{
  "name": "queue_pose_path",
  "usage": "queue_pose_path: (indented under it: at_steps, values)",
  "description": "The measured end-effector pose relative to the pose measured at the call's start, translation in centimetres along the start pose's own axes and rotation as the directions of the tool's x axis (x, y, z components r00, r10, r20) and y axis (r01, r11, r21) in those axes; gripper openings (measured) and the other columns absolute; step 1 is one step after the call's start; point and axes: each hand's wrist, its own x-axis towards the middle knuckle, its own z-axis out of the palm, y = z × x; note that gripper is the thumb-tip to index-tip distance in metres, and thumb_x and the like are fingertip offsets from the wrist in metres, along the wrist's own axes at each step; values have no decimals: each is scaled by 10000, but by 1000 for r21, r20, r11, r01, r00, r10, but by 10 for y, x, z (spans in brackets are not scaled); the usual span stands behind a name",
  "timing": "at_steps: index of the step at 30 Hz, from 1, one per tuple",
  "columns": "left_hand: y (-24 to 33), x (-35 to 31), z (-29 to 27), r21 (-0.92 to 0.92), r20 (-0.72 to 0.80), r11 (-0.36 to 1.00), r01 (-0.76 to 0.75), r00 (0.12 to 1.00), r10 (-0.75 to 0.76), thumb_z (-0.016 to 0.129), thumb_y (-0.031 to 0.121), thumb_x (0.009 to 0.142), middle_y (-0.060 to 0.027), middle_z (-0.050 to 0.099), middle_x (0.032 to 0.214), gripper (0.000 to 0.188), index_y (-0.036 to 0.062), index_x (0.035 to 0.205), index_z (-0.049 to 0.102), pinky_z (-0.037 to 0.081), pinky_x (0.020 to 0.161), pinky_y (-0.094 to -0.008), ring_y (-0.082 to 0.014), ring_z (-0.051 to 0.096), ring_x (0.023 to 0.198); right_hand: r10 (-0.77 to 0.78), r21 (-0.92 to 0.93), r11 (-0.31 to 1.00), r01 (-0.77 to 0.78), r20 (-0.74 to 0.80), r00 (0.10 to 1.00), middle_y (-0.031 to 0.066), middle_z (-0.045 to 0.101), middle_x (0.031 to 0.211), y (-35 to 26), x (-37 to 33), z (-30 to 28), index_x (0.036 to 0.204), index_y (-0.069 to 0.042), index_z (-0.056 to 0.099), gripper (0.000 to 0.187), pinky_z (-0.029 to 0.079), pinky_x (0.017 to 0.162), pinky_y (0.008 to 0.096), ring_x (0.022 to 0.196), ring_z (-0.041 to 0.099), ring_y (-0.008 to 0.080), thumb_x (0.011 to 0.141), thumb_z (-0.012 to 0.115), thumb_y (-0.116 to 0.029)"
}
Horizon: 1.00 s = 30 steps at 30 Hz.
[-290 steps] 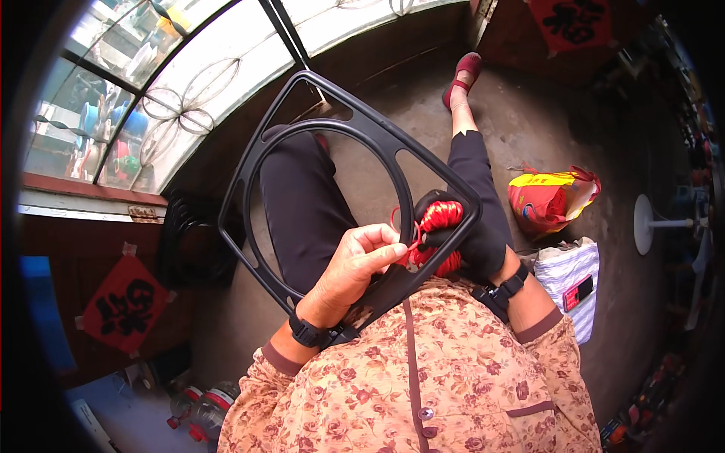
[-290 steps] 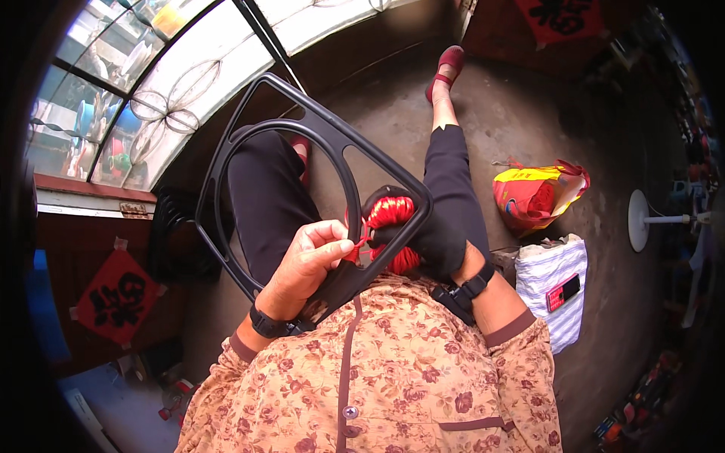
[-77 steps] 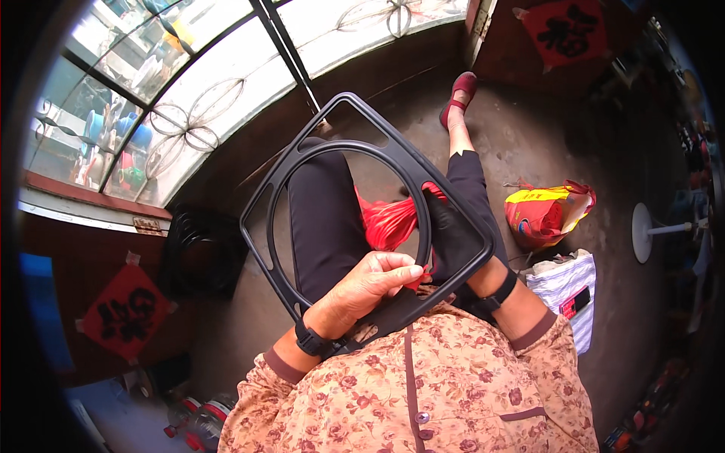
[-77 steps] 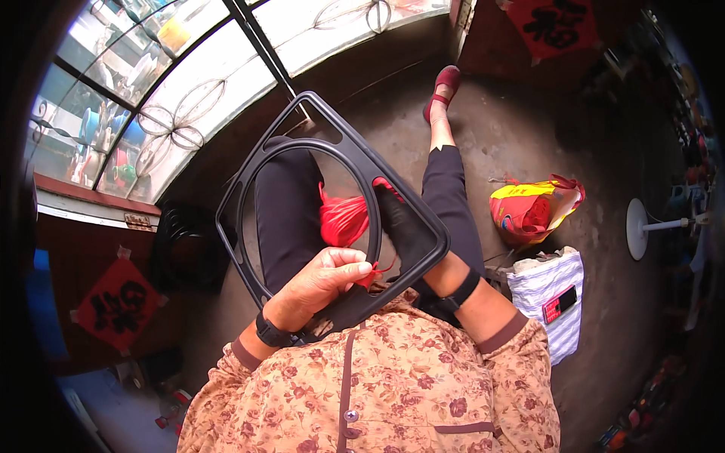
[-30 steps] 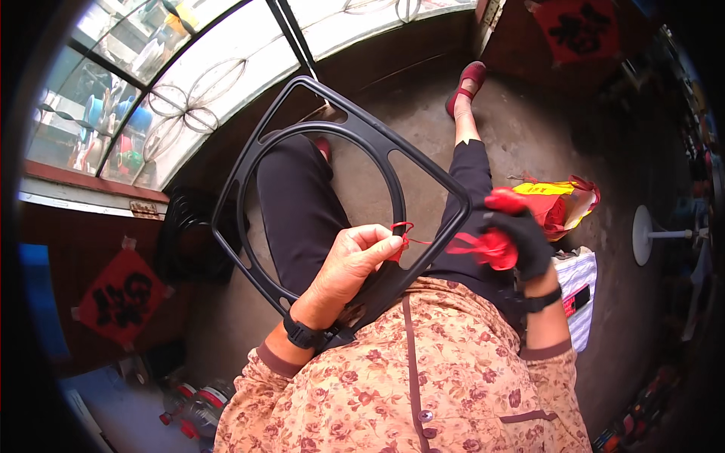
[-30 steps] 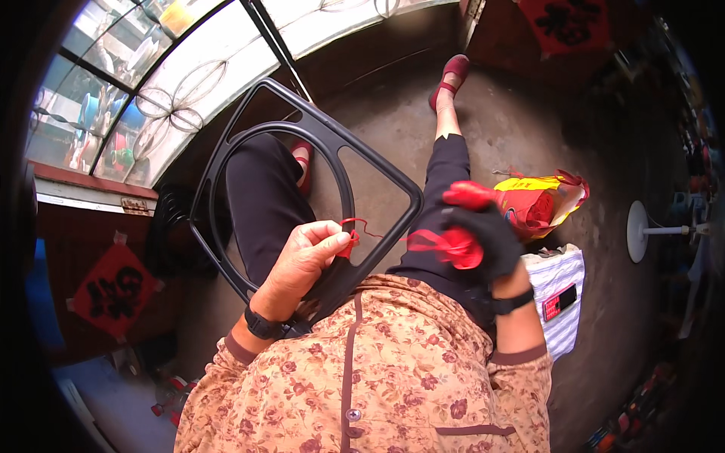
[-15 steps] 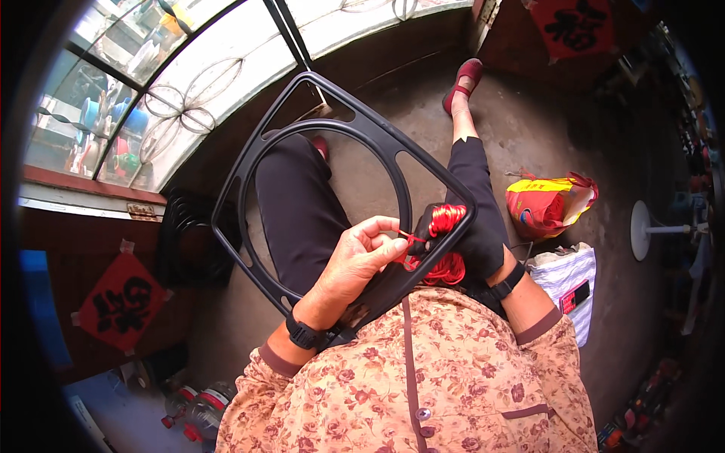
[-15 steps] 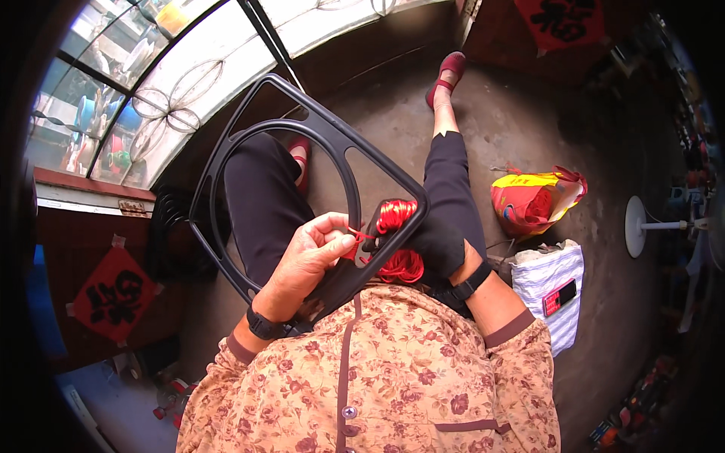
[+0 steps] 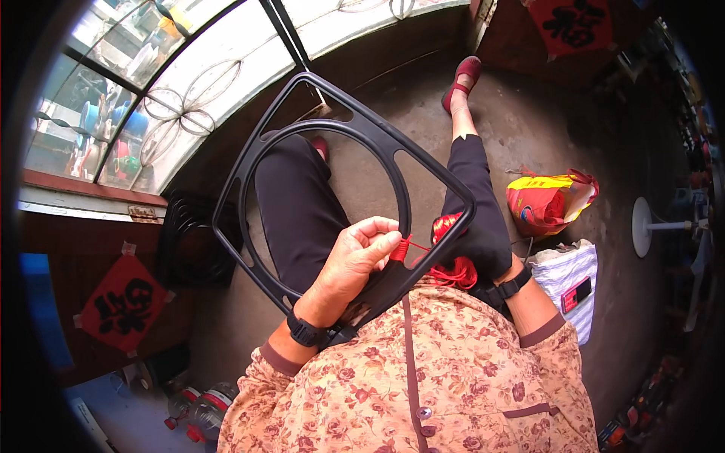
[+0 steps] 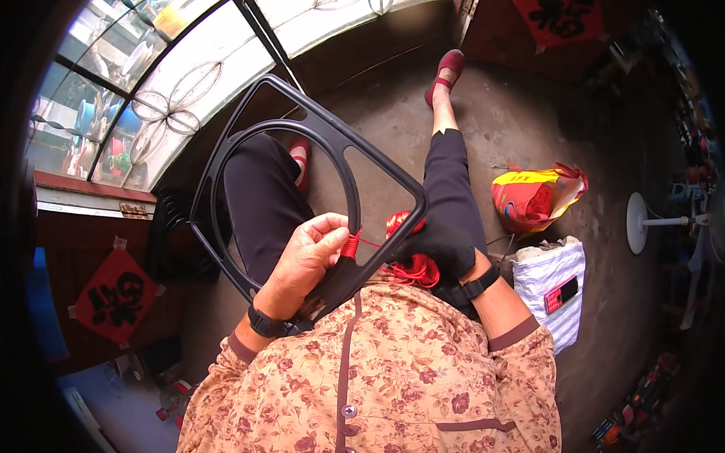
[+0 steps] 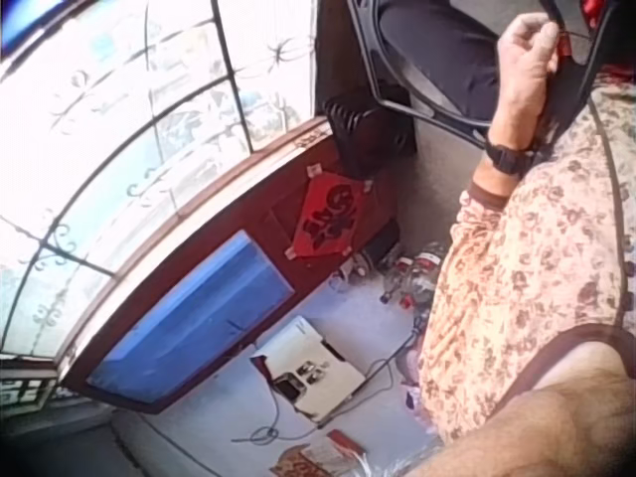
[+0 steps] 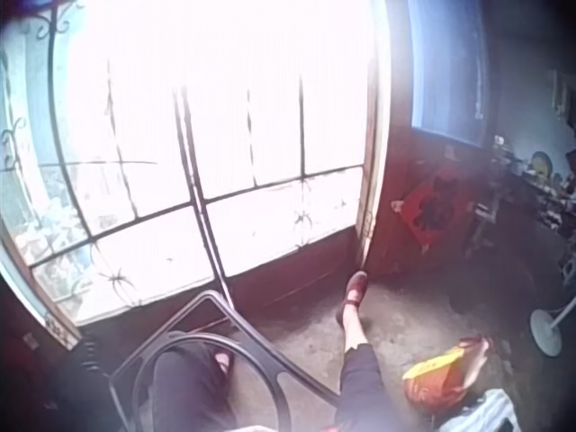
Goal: Winding red thread around a black plastic frame to prepare for tassel manufacturing.
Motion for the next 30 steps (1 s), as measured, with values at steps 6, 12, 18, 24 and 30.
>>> queue_pose_path:
  at_steps: [6, 12, 18, 24, 30]
  values:
    - [-6, 4, -6, -14, 47, 1000, -18, 999, 19, 687, 180, 882, 42, 612, 745, 127, 63, 872, 640, 358, 538, -141, 8, 466, 600, 90, 370, 929, 11, -254, 963, 75, 659, 895, 1, 11, 2, 1009, -11, 645, 225, 499, 712, 267, 790, 634, 163, 805, 707, -83]
    - [-5, 2, 2, -30, 110, 996, 81, 991, -77, 660, 157, 900, 62, 606, 744, 97, 63, 877, 651, 395, 542, -130, 19, 479, 592, -485, -666, 693, 276, -148, 862, 95, 640, 1056, -24, 29, 9, 1202, 10, 565, 299, 497, 780, 299, 908, 633, 172, 931, 556, -116]
    - [-5, 1, 15, 7, 204, 996, 93, 975, -93, 614, 202, 935, -2, 653, 896, 217, 36, 1072, 641, 476, 676, -197, -60, 602, 780, -466, -147, 877, 457, -36, 884, 113, 585, 1199, 6, 69, 14, 1293, 5, 502, 372, 463, 943, 294, 1065, 585, 167, 955, 524, -148]
    - [-21, 4, -3, -31, 294, 999, 24, 956, -14, 623, 168, 923, -14, 669, 998, 219, 8, 1071, 647, 479, 848, -249, -98, 612, 949, -206, 731, 658, -181, 407, 890, 159, 574, 1241, -10, 58, 24, 1432, -5, 309, 738, 479, 959, 375, 1135, 573, 265, 873, 667, -329]
    - [-1, -1, 3, 93, 217, 994, 59, 973, -78, 624, 198, 927, -13, 678, 951, 251, -18, 1046, 672, 473, 767, -205, -40, 593, 835, -201, 488, 873, 16, 329, 923, 151, 601, 1099, -12, 54, 15, 1416, 18, 310, 846, 477, 955, 377, 994, 617, 241, 745, 753, -248]
